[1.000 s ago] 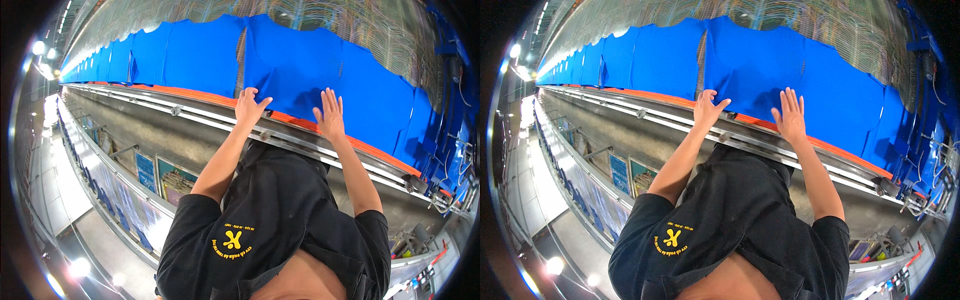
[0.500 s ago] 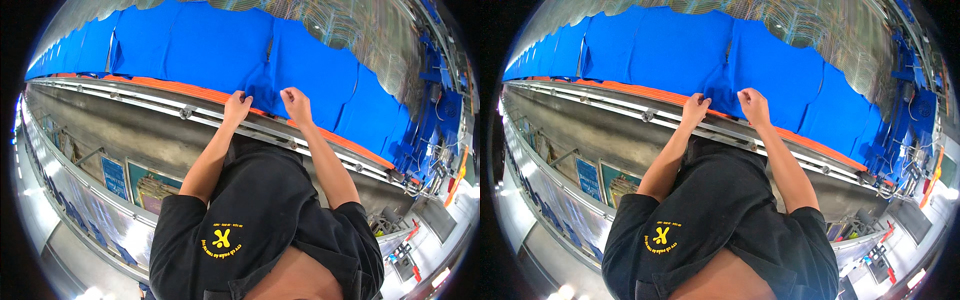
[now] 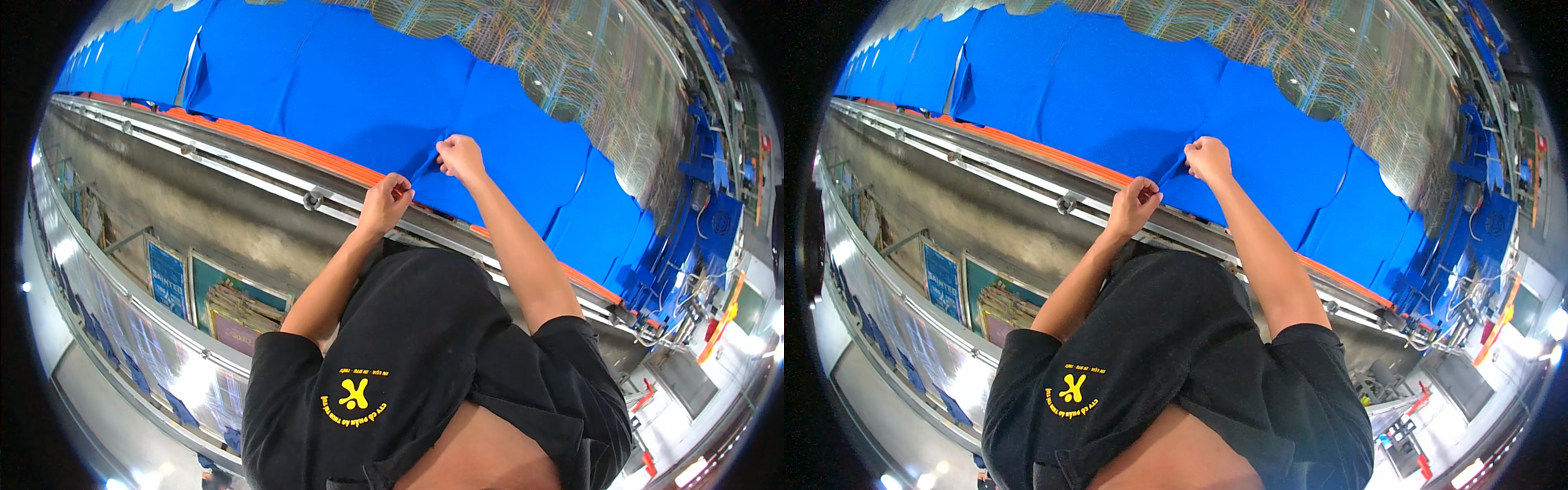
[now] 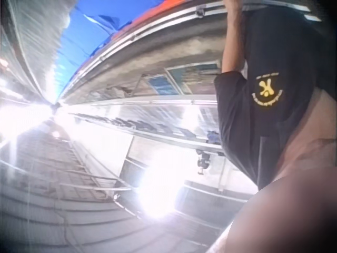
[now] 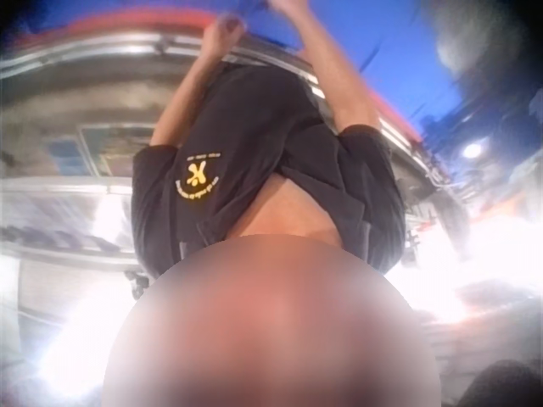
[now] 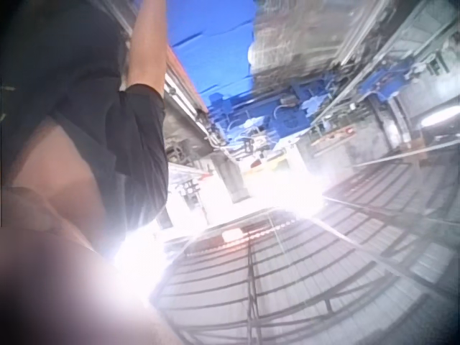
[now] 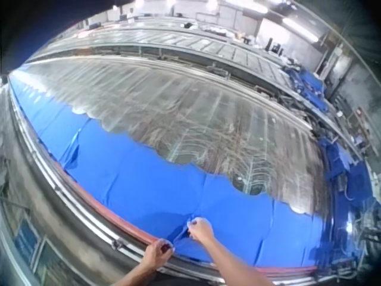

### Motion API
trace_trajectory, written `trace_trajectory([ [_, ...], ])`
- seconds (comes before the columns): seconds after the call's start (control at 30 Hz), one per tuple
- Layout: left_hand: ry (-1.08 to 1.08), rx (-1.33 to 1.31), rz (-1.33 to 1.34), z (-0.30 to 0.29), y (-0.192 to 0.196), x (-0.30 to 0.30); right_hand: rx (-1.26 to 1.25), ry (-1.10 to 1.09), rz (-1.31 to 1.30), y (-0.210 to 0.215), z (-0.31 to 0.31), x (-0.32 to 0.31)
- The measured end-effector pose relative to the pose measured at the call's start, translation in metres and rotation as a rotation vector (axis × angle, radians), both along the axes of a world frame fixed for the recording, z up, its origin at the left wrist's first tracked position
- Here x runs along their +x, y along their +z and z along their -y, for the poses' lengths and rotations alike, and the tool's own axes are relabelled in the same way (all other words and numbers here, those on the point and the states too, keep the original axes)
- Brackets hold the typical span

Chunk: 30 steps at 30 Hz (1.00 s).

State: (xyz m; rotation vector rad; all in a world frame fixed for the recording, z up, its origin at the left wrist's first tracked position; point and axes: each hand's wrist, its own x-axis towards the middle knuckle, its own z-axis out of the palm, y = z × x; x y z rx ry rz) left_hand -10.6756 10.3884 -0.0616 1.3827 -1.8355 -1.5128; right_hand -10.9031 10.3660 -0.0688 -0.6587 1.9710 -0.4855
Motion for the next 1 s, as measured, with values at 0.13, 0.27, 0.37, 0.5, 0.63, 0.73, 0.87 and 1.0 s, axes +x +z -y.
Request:
trace_trajectory([
  [0.13, 0.010, -0.170, 0.101, 0.002, 0.004, -0.003, -0.080, -0.112, 0.179, 0.000, -0.011, -0.008],
  [0.27, -0.008, -0.193, 0.140, -0.002, 0.003, -0.021, -0.136, -0.124, 0.302, 0.014, -0.024, -0.014],
  [0.37, -0.045, -0.219, 0.178, -0.004, -0.002, -0.038, -0.150, -0.130, 0.358, 0.019, -0.032, -0.021],
  [0.5, -0.065, -0.240, 0.195, -0.007, -0.020, -0.049, -0.167, -0.148, 0.381, 0.015, -0.036, -0.029],
  [0.63, -0.044, 0.367, 0.099, 0.009, 0.009, -0.050, -0.162, -0.190, 0.378, 0.015, -0.038, -0.033],
  [0.73, 0.085, 0.301, -0.125, -0.001, -0.011, -0.051, -0.183, -0.208, 0.381, 0.013, -0.038, -0.033],
  [0.87, -0.053, -0.320, 0.039, 0.012, -0.012, -0.067, -0.187, -0.166, 0.382, 0.015, -0.036, -0.031],
  [1.0, 0.028, 0.017, 0.061, 0.023, -0.020, -0.086, -0.225, -0.160, 0.243, 0.014, -0.034, -0.035],
])
